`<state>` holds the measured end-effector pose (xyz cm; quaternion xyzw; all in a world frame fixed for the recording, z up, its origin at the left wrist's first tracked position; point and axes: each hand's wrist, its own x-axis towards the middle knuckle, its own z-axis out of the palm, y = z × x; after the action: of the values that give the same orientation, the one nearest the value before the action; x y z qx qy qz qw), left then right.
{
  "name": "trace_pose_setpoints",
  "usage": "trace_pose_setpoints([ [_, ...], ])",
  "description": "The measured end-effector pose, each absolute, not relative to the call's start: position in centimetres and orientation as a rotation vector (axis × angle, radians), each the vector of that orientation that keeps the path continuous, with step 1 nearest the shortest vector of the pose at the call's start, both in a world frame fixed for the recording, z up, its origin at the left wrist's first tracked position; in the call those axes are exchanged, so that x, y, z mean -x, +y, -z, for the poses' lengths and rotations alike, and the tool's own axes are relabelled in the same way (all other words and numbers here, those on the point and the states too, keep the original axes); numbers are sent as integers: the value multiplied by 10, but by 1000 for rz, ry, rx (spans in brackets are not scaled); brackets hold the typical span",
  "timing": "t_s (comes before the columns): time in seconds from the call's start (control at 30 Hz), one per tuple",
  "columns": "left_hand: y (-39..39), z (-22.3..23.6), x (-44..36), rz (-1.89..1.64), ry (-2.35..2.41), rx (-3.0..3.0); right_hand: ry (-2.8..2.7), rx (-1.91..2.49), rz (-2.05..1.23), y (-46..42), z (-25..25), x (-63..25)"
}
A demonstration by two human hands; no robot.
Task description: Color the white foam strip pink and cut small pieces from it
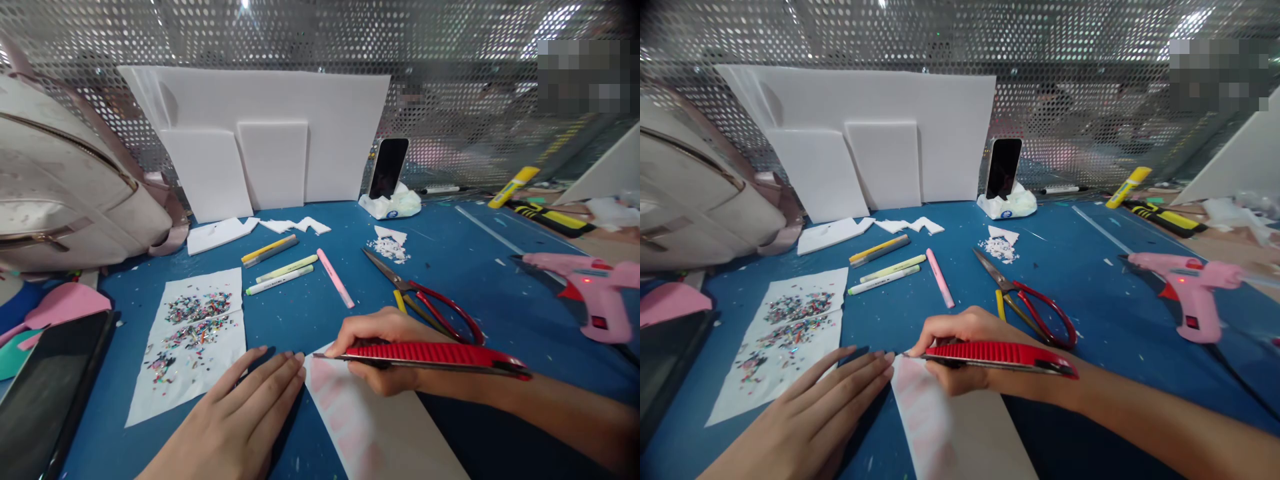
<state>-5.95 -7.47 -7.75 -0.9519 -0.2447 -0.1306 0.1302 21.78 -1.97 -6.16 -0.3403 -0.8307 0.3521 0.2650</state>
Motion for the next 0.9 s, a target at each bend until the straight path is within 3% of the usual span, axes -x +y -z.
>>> trace_pose_setpoints([
  [0.4,-75,75,60,350,-695,2773,-2230,1035,-834,-35,57,-215],
  [0.9,-74,80,60,344,-706,2747,-2301,1115,-928,-43,43,-216],
])
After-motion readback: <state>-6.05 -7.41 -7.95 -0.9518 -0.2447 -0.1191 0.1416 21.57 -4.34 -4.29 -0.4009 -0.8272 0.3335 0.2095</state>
